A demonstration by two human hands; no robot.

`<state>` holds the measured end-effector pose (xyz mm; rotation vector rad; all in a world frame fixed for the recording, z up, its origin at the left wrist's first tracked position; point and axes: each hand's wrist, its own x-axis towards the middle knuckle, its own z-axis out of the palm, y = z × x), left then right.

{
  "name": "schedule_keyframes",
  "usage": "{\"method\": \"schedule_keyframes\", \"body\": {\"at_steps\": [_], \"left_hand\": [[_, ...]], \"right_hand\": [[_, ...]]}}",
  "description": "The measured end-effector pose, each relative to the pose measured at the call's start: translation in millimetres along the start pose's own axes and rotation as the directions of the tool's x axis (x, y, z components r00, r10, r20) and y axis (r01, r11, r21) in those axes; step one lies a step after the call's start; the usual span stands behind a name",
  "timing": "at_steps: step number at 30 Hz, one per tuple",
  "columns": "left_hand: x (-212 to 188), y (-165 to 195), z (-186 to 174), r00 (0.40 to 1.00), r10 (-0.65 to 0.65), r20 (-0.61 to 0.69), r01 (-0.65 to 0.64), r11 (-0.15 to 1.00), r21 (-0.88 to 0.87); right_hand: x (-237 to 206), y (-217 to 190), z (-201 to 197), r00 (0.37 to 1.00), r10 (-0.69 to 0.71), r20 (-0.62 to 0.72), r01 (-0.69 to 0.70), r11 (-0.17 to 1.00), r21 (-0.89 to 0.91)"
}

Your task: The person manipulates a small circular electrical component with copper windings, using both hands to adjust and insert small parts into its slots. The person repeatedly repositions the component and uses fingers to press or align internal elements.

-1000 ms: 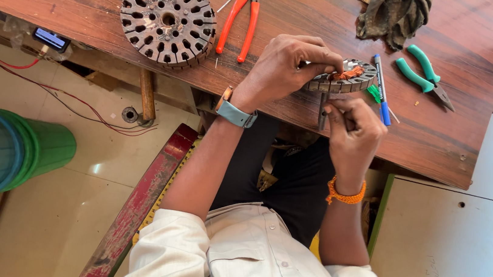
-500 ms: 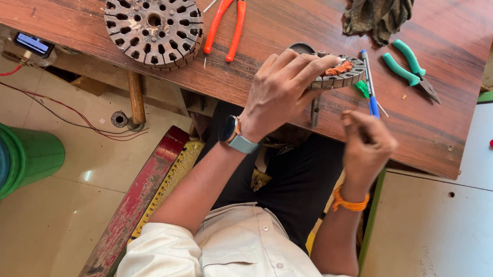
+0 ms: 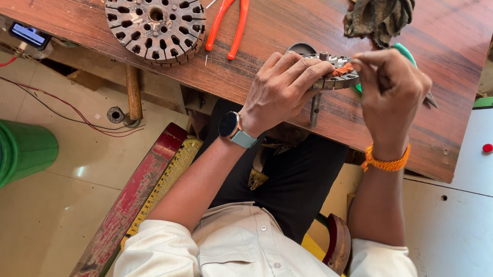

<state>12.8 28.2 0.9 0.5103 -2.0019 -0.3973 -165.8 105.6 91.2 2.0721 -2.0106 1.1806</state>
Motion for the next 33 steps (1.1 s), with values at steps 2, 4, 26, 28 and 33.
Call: {"method": "schedule_keyframes", "body": {"at_steps": [2, 4, 26, 28, 33], "left_hand": [[3.2, 1.2, -3.5, 1.0, 0.0, -0.008, 0.0, 1.0, -0.029], [9.2, 3.5, -8.1, 0.999, -0.008, -0.039, 0.004, 0.995, -0.102], [36.4, -25.8, -8.5, 0.955, -0.193, 0.225, 0.277, 0.853, -0.443], [35.4, -27.6, -5.1, 0.969, -0.153, 0.193, 0.224, 0.875, -0.429], [34.7, -34.5, -4.6, 0.974, -0.112, 0.199, 0.191, 0.878, -0.439]], "right_hand": [[11.1, 7.1, -0.9, 0.999, -0.033, 0.033, 0.036, 0.994, -0.102], [26.1, 16.2, 1.5, 0.988, -0.106, 0.117, 0.12, 0.985, -0.125], [-23.5, -58.2, -0.5, 0.906, 0.369, 0.207, -0.41, 0.887, 0.214], [-30.9, -59.5, 6.3, 0.928, 0.345, 0.141, -0.361, 0.927, 0.104], [-50.9, -47.0, 26.2, 0.975, 0.222, 0.029, -0.224, 0.972, 0.072]]}}
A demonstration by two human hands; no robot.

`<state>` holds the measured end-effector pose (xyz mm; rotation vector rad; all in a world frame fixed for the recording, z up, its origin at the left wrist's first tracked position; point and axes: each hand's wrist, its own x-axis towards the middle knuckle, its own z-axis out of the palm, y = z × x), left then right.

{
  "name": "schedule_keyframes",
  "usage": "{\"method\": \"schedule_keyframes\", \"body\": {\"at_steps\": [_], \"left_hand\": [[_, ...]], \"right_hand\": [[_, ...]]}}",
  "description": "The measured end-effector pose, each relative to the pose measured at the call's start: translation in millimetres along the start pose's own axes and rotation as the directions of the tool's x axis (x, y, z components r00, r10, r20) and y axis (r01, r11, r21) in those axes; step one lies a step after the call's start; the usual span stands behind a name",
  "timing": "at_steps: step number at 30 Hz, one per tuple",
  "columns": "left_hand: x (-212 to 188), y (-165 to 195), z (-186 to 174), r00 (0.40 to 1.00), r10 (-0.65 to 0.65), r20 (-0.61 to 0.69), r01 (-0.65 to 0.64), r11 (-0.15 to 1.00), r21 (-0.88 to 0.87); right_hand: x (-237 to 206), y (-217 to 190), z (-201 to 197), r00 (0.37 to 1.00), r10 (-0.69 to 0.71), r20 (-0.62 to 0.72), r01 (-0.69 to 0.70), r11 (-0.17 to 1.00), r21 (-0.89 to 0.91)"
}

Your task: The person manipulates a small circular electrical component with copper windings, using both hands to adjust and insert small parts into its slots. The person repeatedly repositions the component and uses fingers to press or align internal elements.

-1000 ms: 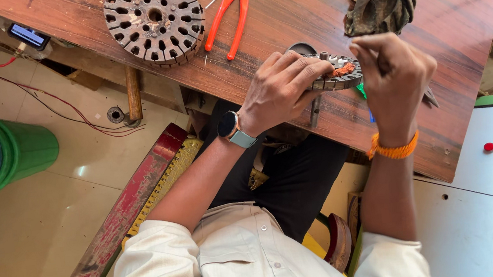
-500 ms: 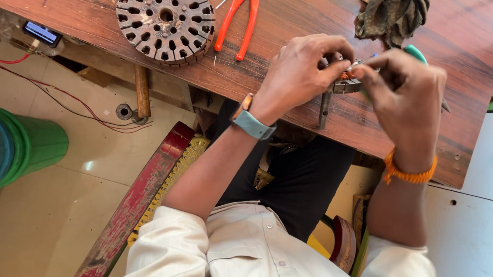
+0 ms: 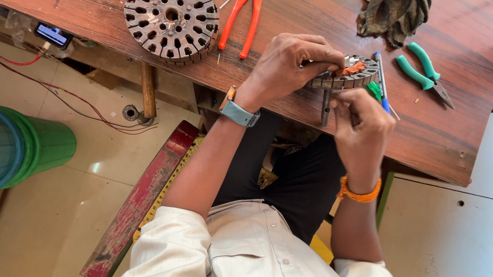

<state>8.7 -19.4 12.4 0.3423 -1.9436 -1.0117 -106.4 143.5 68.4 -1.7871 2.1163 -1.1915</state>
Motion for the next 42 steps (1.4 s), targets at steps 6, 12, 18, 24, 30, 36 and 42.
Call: {"method": "schedule_keyframes", "body": {"at_steps": [6, 12, 18, 24, 30, 36, 42], "left_hand": [[-5.1, 17.2, -9.0, 1.0, -0.018, 0.018, 0.019, 0.996, -0.091], [-21.4, 37.4, 22.6, 0.993, 0.055, -0.105, -0.01, 0.921, 0.389], [-31.1, 17.5, 27.8, 0.977, 0.185, -0.104, -0.13, 0.91, 0.394], [-32.2, 13.1, 26.0, 0.974, 0.209, -0.091, -0.155, 0.9, 0.408], [-33.2, 11.5, 23.7, 0.972, 0.219, -0.09, -0.161, 0.89, 0.427], [-35.2, 12.4, 16.9, 0.971, 0.231, -0.055, -0.191, 0.899, 0.394], [-20.8, 38.6, 18.1, 0.982, -0.008, -0.187, 0.066, 0.95, 0.307]], "right_hand": [[-23.9, 27.3, 29.5, 0.998, 0.037, -0.046, -0.039, 0.999, -0.038], [-40.6, 40.7, 5.4, 0.979, 0.121, -0.166, -0.116, 0.993, 0.037], [-18.5, 39.3, -37.2, 0.978, 0.094, -0.184, -0.081, 0.994, 0.077], [22.5, 23.7, -33.2, 0.99, -0.109, -0.091, 0.106, 0.994, -0.032], [56.4, 21.8, -30.7, 0.971, -0.233, 0.057, 0.238, 0.966, -0.102], [92.6, 33.8, -34.0, 0.912, -0.347, 0.22, 0.392, 0.894, -0.217], [110.1, 36.8, -33.0, 0.856, -0.442, 0.268, 0.508, 0.813, -0.283]]}}
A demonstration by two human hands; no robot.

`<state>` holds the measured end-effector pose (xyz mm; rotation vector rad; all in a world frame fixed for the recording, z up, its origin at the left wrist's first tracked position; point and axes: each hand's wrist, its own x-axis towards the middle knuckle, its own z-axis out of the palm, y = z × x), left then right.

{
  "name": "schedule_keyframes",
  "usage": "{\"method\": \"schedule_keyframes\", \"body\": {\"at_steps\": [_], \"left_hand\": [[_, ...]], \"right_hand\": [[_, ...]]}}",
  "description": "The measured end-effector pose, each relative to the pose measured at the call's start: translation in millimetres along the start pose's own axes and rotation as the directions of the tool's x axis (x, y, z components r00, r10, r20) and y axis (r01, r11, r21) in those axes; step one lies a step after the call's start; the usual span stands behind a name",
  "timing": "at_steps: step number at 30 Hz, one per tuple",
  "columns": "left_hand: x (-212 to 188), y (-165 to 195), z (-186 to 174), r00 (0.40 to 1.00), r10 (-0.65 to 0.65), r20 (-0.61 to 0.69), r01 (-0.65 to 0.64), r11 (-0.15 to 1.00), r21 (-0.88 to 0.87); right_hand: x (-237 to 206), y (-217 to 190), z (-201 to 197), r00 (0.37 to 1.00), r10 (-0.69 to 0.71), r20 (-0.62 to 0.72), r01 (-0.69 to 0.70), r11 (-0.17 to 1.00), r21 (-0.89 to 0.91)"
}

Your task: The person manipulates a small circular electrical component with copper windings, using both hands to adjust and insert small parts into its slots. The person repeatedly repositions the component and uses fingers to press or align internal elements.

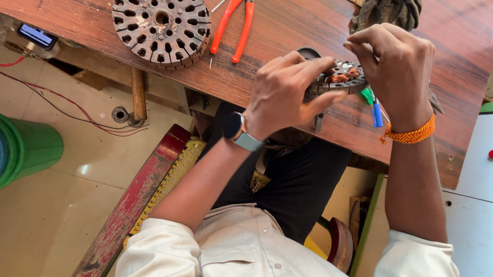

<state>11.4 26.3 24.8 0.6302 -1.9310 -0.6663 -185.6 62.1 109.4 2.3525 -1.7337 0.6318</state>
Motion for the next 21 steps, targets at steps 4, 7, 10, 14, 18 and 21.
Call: {"method": "schedule_keyframes", "body": {"at_steps": [4, 7, 10, 14, 18, 21], "left_hand": [[28.9, 8.7, 4.4, 0.899, -0.368, 0.237, 0.361, 0.93, 0.072], [44.8, -0.8, 4.6, 0.872, -0.401, 0.281, 0.4, 0.914, 0.063], [40.8, -14.1, 2.1, 0.927, -0.271, 0.261, 0.311, 0.942, -0.127], [30.7, -29.9, 1.7, 0.97, -0.112, 0.216, 0.182, 0.923, -0.338], [26.0, -39.0, -3.5, 0.971, -0.063, 0.231, 0.148, 0.915, -0.376], [28.1, -38.9, -6.3, 0.966, -0.035, 0.256, 0.117, 0.943, -0.311]], "right_hand": [[-4.2, -4.8, 1.1, 0.998, 0.055, -0.021, -0.054, 0.996, 0.067], [-11.6, -15.6, -6.5, 0.981, 0.193, -0.016, -0.188, 0.97, 0.155], [-26.9, -36.8, -18.6, 0.948, 0.319, 0.012, -0.312, 0.917, 0.248], [-42.5, -65.6, -20.2, 0.861, 0.505, 0.066, -0.483, 0.768, 0.42], [-55.4, -90.5, -6.0, 0.799, 0.593, 0.095, -0.56, 0.678, 0.477], [-60.5, -96.4, 4.6, 0.827, 0.562, 0.022, -0.504, 0.722, 0.475]]}}
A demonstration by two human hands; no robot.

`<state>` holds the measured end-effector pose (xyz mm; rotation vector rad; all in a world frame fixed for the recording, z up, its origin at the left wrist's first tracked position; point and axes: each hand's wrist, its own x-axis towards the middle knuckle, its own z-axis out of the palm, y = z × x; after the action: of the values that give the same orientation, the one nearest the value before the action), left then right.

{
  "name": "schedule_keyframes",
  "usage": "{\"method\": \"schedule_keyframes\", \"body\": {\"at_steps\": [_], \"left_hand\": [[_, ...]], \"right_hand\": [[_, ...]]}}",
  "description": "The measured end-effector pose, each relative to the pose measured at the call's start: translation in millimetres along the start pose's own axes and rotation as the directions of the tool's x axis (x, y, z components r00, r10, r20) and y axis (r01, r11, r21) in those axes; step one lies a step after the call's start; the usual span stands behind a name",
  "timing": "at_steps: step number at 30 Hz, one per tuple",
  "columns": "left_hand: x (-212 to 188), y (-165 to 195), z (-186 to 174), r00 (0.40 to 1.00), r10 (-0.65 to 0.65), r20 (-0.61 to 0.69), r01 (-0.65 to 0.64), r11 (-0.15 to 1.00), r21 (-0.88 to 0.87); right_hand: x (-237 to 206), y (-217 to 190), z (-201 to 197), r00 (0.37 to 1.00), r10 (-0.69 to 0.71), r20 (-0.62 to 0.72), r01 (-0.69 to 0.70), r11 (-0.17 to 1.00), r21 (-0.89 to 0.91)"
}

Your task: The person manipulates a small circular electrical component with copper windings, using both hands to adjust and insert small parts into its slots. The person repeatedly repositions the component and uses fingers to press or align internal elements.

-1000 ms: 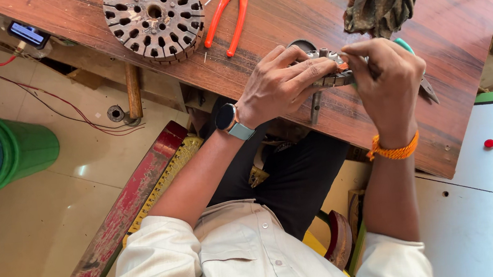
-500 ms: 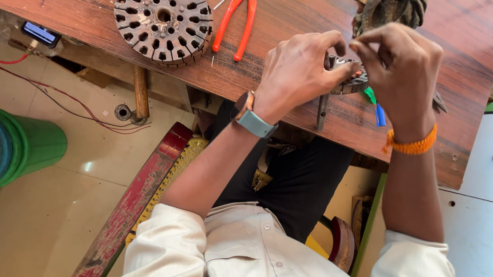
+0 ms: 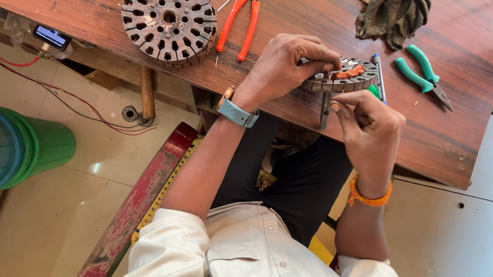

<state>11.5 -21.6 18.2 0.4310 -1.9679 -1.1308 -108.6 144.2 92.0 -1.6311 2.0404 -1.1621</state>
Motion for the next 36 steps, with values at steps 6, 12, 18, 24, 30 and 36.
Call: {"method": "schedule_keyframes", "body": {"at_steps": [6, 12, 18, 24, 30, 36], "left_hand": [[5.5, 5.8, -4.6, 0.999, 0.023, 0.029, -0.024, 0.999, 0.04], [8.0, 13.1, -6.4, 0.999, 0.022, 0.033, -0.025, 0.994, 0.11], [8.7, 6.5, -5.3, 0.997, 0.034, 0.066, -0.043, 0.988, 0.149], [6.3, 4.5, -13.4, 0.991, 0.035, 0.127, -0.045, 0.996, 0.076], [-26.3, 39.1, 11.4, 0.993, 0.084, -0.086, -0.05, 0.939, 0.339], [-30.9, 22.1, 34.1, 0.967, 0.201, -0.157, -0.117, 0.898, 0.425]], "right_hand": [[-11.1, 13.1, 8.5, 0.994, -0.013, -0.104, 0.021, 0.996, 0.081], [-16.6, 25.7, 10.3, 0.986, -0.002, -0.167, 0.027, 0.988, 0.15], [-23.8, 40.1, 18.2, 0.985, -0.021, -0.17, 0.042, 0.992, 0.118], [-38.2, 58.9, 50.3, 0.987, -0.082, -0.141, 0.066, 0.991, -0.114], [-66.6, 71.5, 49.1, 0.966, 0.096, -0.239, -0.096, 0.995, 0.01], [-50.2, 78.4, 2.4, 0.954, 0.055, -0.295, -0.024, 0.994, 0.109]]}}
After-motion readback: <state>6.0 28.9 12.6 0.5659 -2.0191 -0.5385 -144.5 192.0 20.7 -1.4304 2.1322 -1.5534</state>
